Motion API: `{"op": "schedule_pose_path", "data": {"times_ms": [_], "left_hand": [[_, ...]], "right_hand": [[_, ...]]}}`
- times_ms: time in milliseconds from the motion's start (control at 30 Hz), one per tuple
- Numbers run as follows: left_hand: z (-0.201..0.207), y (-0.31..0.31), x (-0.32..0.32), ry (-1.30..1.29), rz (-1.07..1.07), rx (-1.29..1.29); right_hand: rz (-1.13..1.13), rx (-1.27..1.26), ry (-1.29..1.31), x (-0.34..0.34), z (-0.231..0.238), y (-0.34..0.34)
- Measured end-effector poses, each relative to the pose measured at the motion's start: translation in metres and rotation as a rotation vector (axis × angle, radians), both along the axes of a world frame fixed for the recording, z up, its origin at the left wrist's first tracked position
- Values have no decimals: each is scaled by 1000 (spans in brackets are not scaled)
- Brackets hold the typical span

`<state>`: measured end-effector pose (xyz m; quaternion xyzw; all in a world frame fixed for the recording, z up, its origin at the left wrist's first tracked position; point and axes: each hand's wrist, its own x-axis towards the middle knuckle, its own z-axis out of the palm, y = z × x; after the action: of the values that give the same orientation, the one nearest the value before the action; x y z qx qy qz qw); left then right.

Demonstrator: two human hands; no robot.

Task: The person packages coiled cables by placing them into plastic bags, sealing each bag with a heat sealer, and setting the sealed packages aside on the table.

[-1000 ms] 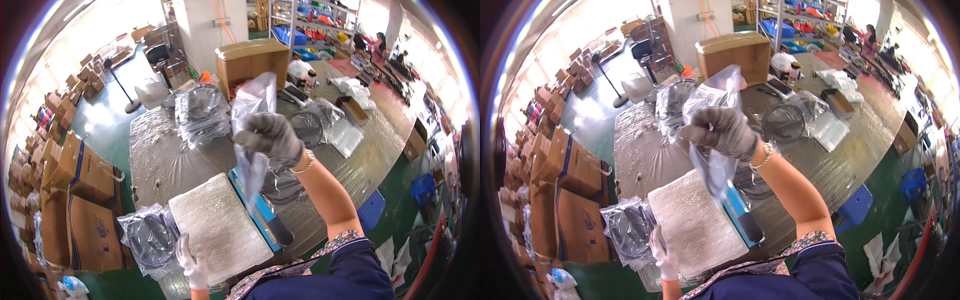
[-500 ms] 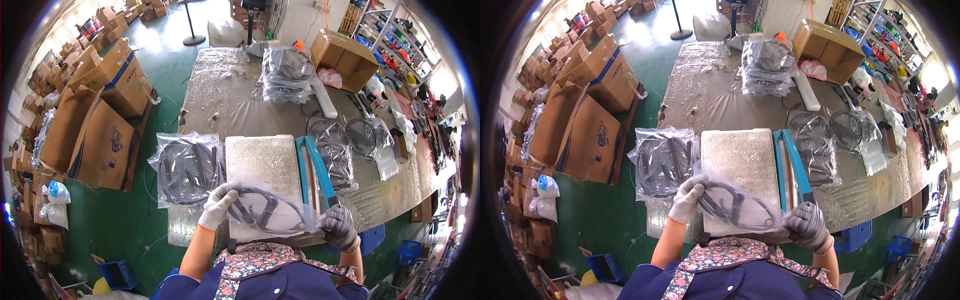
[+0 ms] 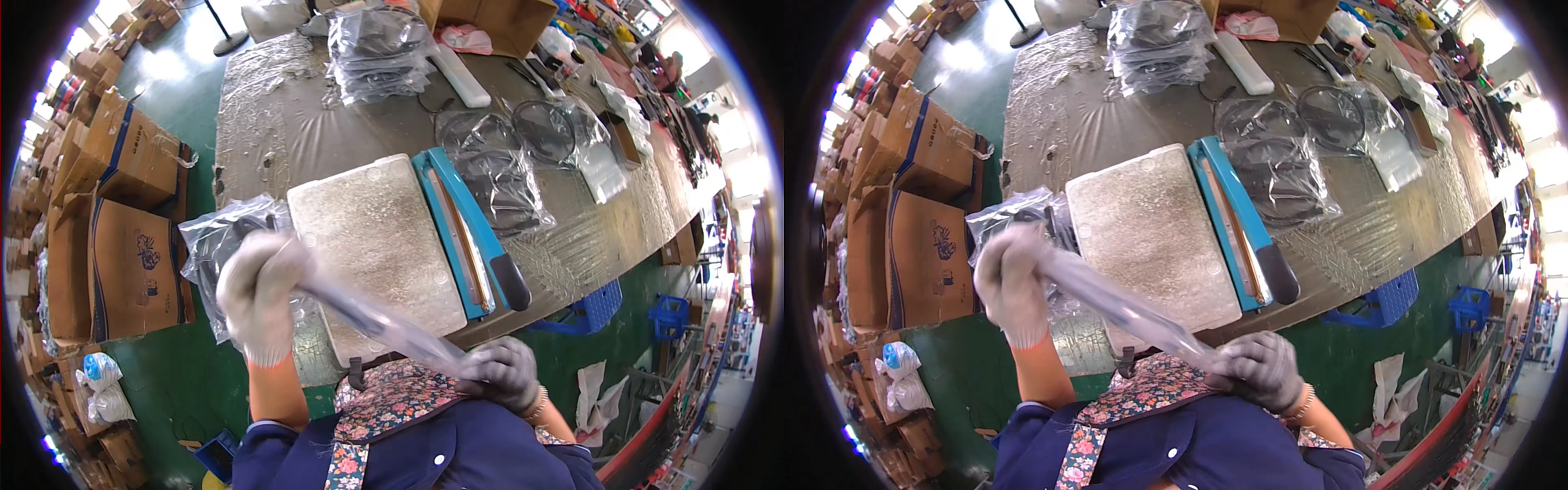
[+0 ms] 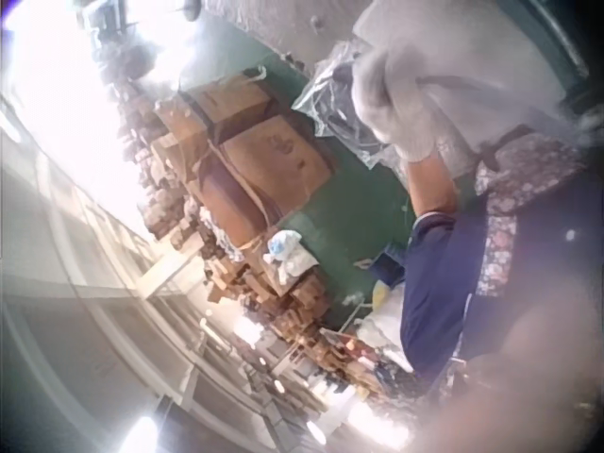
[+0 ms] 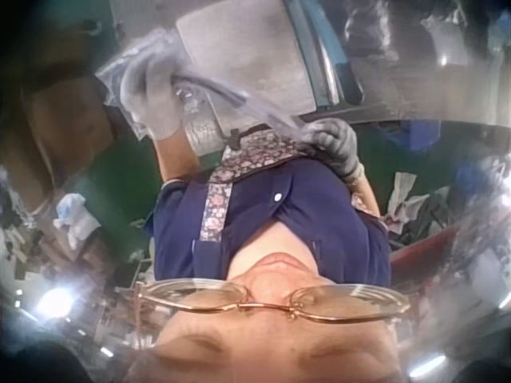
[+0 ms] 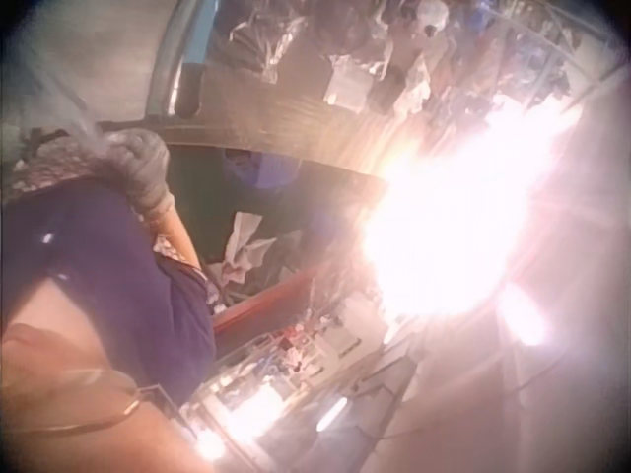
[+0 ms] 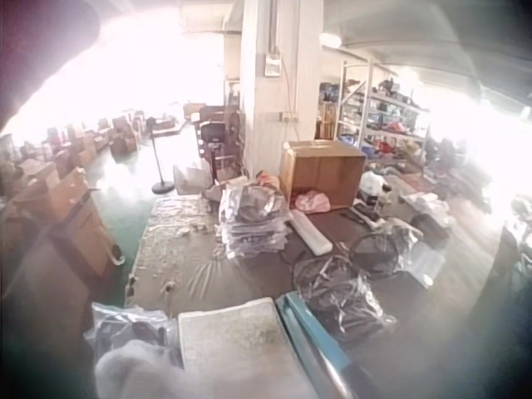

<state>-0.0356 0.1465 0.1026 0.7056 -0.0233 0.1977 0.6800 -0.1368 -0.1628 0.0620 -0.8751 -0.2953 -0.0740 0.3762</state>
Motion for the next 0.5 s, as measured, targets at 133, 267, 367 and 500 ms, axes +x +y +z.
{"op": "schedule_pose_path", "data": {"times_ms": [133, 267, 367, 500], "left_hand": [[-57, -66, 104, 215, -324, 493], [-159, -131, 149, 408, -415, 1002], [-183, -153, 155, 535, -381, 1014], [-189, -160, 173, 595, -295, 997]], "right_hand": [[-376, 666, 887, -9, -95, 3], [-514, 107, 899, 16, -141, -16], [-580, 140, 1013, 13, -161, -35], [-612, 420, 764, 33, -183, -67]]}}
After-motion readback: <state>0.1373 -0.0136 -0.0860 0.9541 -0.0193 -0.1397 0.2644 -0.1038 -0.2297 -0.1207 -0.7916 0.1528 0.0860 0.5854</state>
